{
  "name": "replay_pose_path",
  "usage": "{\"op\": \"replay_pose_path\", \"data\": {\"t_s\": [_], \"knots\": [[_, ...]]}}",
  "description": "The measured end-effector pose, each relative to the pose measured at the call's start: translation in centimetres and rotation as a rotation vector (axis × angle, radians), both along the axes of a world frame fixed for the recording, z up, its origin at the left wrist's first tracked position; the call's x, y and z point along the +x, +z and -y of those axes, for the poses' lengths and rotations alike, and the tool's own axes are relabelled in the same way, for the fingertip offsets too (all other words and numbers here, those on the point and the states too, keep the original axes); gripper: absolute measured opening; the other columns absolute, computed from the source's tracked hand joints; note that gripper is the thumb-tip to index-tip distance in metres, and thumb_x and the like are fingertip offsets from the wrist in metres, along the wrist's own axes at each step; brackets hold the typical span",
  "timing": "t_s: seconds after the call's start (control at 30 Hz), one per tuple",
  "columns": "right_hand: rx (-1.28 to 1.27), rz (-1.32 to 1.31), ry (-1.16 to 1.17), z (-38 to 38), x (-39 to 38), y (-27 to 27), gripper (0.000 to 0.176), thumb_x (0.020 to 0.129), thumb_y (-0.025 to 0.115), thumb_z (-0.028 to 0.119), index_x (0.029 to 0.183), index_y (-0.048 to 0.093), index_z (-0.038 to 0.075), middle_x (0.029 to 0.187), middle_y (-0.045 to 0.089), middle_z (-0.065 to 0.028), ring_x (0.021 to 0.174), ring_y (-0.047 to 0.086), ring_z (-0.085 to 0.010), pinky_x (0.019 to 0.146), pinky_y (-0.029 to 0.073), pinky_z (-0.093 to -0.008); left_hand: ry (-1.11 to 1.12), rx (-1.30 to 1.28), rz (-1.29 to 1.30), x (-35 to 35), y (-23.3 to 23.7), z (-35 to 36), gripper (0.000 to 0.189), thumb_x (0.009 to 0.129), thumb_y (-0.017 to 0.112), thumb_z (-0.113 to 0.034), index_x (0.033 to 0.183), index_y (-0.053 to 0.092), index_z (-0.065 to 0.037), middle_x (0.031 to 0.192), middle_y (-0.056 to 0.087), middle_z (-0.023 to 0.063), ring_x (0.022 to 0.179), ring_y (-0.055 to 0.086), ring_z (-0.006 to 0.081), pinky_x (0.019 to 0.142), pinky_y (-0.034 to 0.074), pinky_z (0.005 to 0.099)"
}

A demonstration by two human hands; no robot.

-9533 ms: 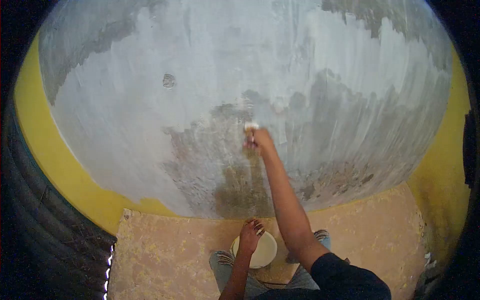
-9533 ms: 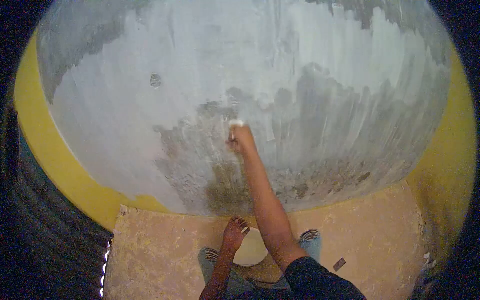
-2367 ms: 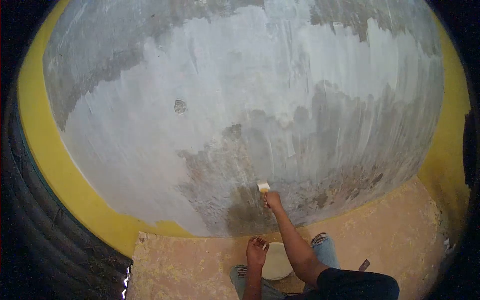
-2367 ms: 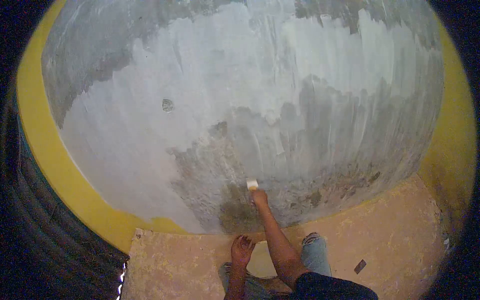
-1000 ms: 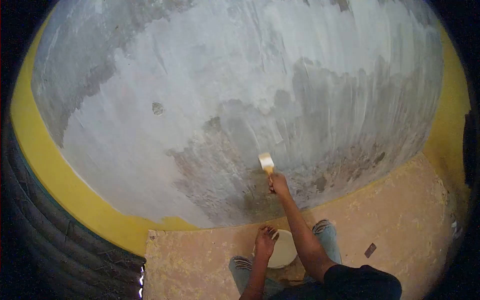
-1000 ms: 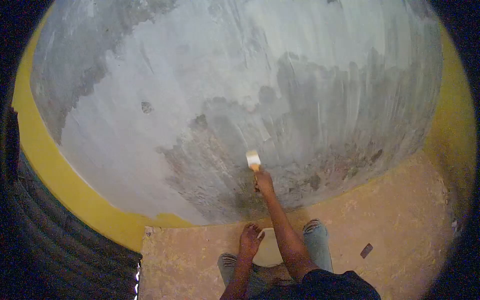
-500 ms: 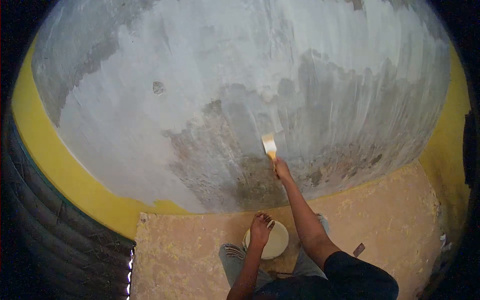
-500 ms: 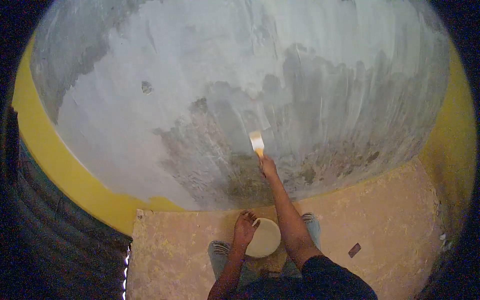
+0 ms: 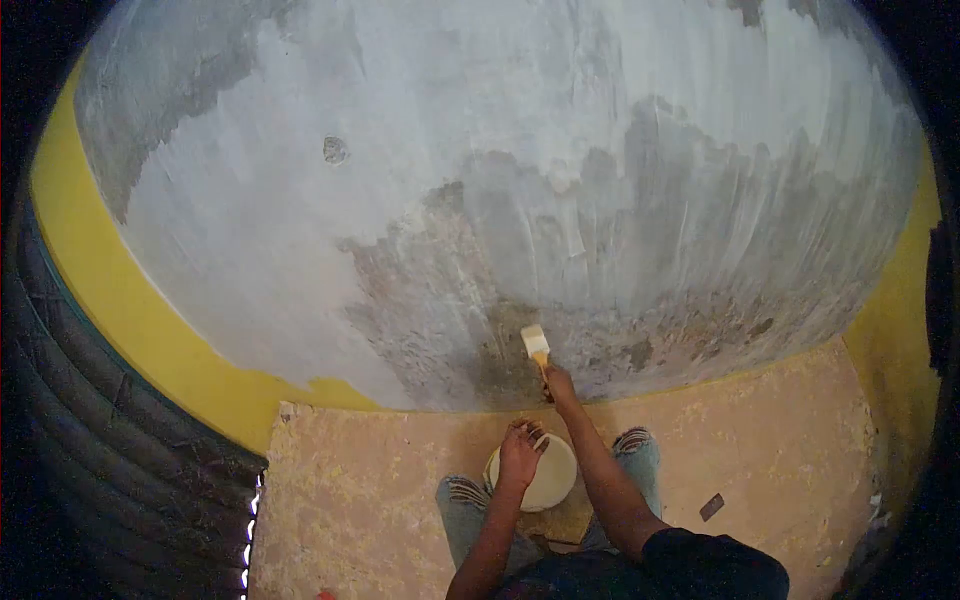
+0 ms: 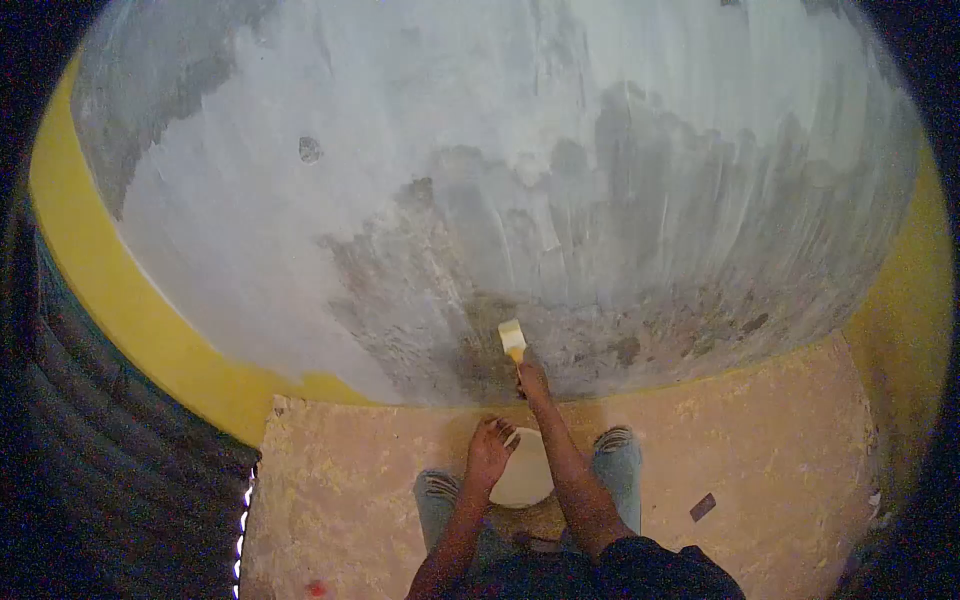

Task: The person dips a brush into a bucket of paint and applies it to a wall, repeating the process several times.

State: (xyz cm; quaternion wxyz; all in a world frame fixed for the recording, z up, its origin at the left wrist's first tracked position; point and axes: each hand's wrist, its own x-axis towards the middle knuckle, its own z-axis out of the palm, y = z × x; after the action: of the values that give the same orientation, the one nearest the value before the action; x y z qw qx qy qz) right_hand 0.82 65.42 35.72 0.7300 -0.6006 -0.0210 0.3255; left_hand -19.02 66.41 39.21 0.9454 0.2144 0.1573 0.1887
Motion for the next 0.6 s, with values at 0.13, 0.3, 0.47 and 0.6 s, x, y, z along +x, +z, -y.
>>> {"op": "replay_pose_path", "data": {"t_s": [0.13,0.3,0.47,0.6], "knots": [[0.108,0.000,-0.006,1.0,-2.2,1.5,0.027,0.094,0.051,0.036,0.098,0.056,0.009,0.059,0.046,0.0004,0.042,0.040,-0.0092,0.037,0.032,-0.0264,0.022,-0.043,0.002,-0.4,-0.4,-0.5,0.016,0.085,0.064,-0.019,0.099,0.059,-0.013,0.095,0.060,0.0047,0.092,0.057,0.0211,0.087,0.045,0.0418],[0.172,-0.103,0.014,4.6,-6.7,0.7,0.024,0.096,0.048,0.033,0.097,0.055,0.010,0.060,0.047,0.0012,0.041,0.039,-0.0080,0.036,0.029,-0.0233,0.064,-0.040,0.005,-1.4,1.0,-0.5,0.007,0.088,0.057,-0.020,0.090,0.057,-0.013,0.086,0.058,0.0012,0.093,0.056,0.0196,0.086,0.045,0.0399],[0.166,-0.068,-0.037,7.1,-8.7,0.3,0.023,0.095,0.048,0.032,0.094,0.057,0.011,0.057,0.045,0.0031,0.042,0.041,-0.0083,0.037,0.032,-0.0248,0.092,-0.073,0.161,-3.6,1.1,1.0,0.013,0.090,0.054,-0.024,0.084,0.054,-0.012,0.084,0.057,0.0018,0.091,0.056,0.0211,0.085,0.045,0.0404],[-0.071,0.172,-0.112,6.4,-8.7,-1.3,0.025,0.096,0.047,0.030,0.091,0.057,0.008,0.057,0.047,0.0016,0.045,0.044,-0.0087,0.040,0.035,-0.0260,0.163,-0.101,0.110,-5.9,-0.2,3.5,0.014,0.089,0.053,-0.025,0.083,0.053,-0.012,0.082,0.056,0.0027,0.090,0.056,0.0228,0.085,0.045,0.0417]]}}
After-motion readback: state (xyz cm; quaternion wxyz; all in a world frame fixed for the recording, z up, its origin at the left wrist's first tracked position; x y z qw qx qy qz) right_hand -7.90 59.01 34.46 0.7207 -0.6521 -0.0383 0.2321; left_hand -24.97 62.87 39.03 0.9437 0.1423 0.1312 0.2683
